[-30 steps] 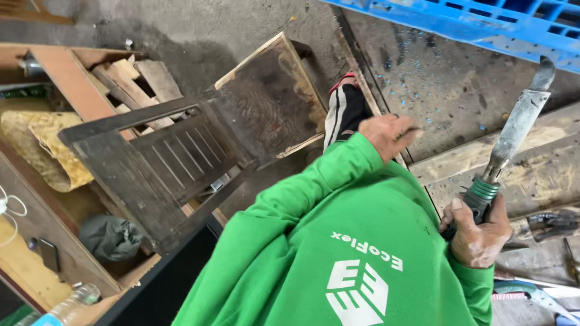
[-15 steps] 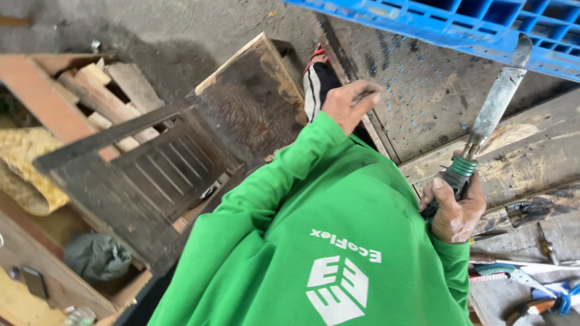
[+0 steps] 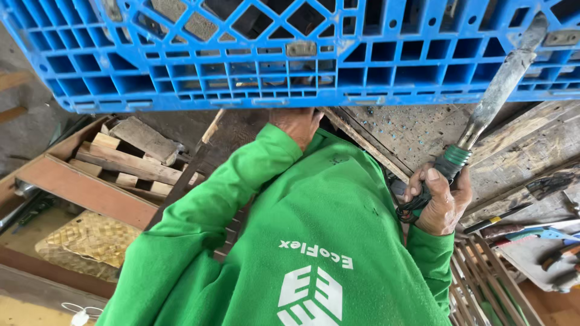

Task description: The person uses a soldering iron to melt and smooth the edges of a blue plastic crate. They repeatedly apply heat to different sections of the crate's grid structure, holding the crate steady with one hand while manipulating the tool with the other.

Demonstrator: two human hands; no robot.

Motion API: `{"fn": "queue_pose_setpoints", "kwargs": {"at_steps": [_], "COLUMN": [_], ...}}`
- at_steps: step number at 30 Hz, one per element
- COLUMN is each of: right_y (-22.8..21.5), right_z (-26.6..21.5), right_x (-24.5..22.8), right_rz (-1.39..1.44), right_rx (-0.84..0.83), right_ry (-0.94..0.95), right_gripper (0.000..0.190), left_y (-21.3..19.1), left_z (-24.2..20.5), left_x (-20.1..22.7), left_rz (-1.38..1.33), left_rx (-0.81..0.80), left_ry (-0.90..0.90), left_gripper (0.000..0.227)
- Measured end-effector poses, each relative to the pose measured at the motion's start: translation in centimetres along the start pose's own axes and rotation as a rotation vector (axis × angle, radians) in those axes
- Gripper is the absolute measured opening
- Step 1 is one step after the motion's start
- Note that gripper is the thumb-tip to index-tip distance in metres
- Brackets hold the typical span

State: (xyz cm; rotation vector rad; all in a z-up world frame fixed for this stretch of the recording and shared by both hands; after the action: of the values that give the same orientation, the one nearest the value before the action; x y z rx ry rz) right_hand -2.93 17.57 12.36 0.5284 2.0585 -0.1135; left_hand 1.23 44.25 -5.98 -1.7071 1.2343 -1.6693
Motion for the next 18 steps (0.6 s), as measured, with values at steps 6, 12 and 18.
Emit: {"fn": "queue_pose_setpoints", "kwargs": {"at_steps": [6,12,18], "right_y": [2.3,2.1,3.9], "right_z": [0.4,1.7,2.5], "right_x": [0.0,-1.5,-2.8], "right_rz": [0.009,-0.116,-0.191], "right_rx": [0.008,-0.076,-0.112], "right_ry": [0.030,-0.004,-0.004], "right_gripper": [0.064,0.057,0.052], "left_y": [8.5,7.2,4.6], "left_z": [0.1,-0.6,-1.1], "left_x": [-2.1,0.0,0.5], "left_rz": [-0.132,-0.112,-0.198], "left_rx": [-0.010,0.078,0.097], "left_ry": [0.190,0.069,-0.058], "left_gripper": [0.040,0.038,0.033]}}
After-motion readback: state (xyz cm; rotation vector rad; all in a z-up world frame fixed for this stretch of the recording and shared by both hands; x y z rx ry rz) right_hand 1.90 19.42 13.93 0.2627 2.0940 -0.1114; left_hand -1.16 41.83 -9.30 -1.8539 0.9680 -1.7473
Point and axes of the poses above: each hand's wrist, its own z-axis towards the middle knuckle, its own y-axis out of the palm, x = y × z, the point moved 1 cm from there along z, towards the middle knuckle
